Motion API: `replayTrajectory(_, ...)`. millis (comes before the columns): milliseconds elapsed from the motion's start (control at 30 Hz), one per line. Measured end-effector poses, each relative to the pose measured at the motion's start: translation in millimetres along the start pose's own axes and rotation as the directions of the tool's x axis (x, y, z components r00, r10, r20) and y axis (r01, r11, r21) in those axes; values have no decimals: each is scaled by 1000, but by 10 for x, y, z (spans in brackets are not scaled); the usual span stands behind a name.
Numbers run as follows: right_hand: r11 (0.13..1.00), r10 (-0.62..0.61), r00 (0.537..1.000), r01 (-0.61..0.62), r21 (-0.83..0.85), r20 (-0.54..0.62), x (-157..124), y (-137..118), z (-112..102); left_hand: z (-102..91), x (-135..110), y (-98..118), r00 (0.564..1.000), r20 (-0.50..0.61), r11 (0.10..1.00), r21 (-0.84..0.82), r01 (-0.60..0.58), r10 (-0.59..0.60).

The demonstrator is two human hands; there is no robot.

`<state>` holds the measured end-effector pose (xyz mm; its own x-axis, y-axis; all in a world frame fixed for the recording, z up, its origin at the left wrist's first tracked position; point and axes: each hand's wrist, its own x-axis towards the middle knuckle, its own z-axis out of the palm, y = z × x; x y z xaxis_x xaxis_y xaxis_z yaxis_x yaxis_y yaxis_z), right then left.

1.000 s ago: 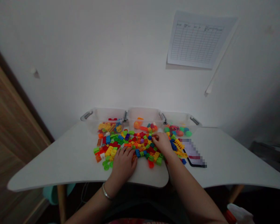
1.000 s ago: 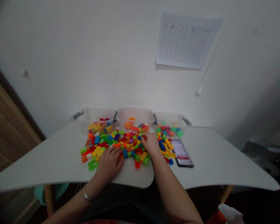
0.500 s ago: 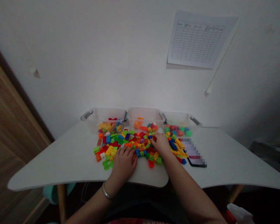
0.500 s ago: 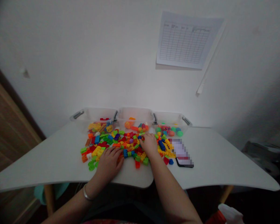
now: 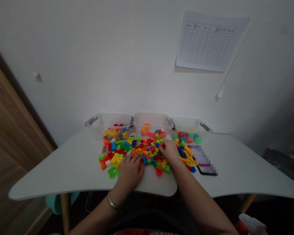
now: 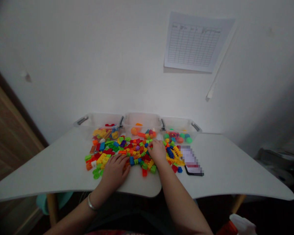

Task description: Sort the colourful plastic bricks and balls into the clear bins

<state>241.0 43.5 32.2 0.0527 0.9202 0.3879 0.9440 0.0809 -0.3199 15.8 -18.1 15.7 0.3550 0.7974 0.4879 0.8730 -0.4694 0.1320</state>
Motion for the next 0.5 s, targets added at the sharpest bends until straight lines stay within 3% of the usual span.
replayTrajectory(500, 999, -8, 1000, 8, -41, -15, 14, -98, -2, 7, -3, -1, 999, -50, 999, -30, -14, 12)
